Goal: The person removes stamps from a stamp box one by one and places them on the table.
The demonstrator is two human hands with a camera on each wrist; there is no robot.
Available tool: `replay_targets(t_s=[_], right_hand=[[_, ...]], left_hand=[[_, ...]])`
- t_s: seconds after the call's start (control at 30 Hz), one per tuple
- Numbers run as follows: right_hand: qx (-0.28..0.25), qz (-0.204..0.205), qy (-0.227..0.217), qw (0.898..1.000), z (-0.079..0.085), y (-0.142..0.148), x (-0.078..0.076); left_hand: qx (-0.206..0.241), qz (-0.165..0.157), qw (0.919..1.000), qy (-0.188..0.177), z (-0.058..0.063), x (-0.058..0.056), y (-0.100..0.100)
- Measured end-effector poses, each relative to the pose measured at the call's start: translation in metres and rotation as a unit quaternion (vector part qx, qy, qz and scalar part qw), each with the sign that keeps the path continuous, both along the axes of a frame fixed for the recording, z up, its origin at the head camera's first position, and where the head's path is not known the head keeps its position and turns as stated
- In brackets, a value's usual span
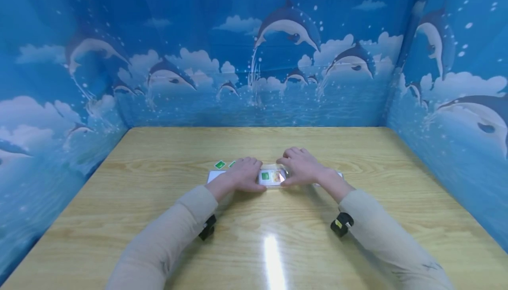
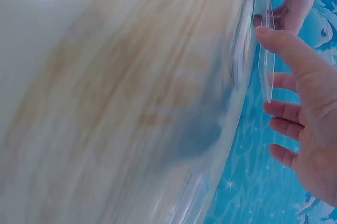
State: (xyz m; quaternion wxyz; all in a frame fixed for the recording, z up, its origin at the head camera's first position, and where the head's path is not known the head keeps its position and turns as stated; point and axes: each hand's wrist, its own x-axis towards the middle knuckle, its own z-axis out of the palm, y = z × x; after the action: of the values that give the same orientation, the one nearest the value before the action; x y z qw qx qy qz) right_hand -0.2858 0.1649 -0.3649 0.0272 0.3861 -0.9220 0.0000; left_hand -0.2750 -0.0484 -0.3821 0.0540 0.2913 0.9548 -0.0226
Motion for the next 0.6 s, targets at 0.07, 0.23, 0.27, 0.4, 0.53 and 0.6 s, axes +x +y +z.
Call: replay_targets(t_s=[0.07, 0.23, 0.27, 0.4, 0.53, 0.6], right_hand=[[-0.011, 0.003, 0.002, 1.000, 0.001, 0.004, 0.000], [-0.033, 0.009, 0.008, 0.999, 0.004, 0.018, 0.002], [-0.035, 0.007, 0.005, 0.999, 0.004, 0.020, 0.003], [-0.038, 0.002, -0.005, 0.999, 0.006, 0.028, 0.008], [-0.036, 0.007, -0.006, 0.999, 0.008, 0.033, 0.012], [-0.033, 0.014, -0.004, 0.999, 0.008, 0.034, 0.015]], left_hand=[[0.003, -0.002, 1.0000, -0.002, 0.001, 0.001, -0.001], [-0.002, -0.005, 1.0000, -0.005, 0.001, 0.002, -0.001], [-0.005, -0.006, 1.0000, -0.004, 0.000, 0.002, -0.001], [-0.021, -0.011, 0.9997, 0.000, -0.001, 0.000, 0.000], [-0.030, -0.018, 0.9994, 0.006, -0.001, -0.001, 0.000], [-0.032, -0.021, 0.9992, 0.007, -0.001, -0.002, 0.000]])
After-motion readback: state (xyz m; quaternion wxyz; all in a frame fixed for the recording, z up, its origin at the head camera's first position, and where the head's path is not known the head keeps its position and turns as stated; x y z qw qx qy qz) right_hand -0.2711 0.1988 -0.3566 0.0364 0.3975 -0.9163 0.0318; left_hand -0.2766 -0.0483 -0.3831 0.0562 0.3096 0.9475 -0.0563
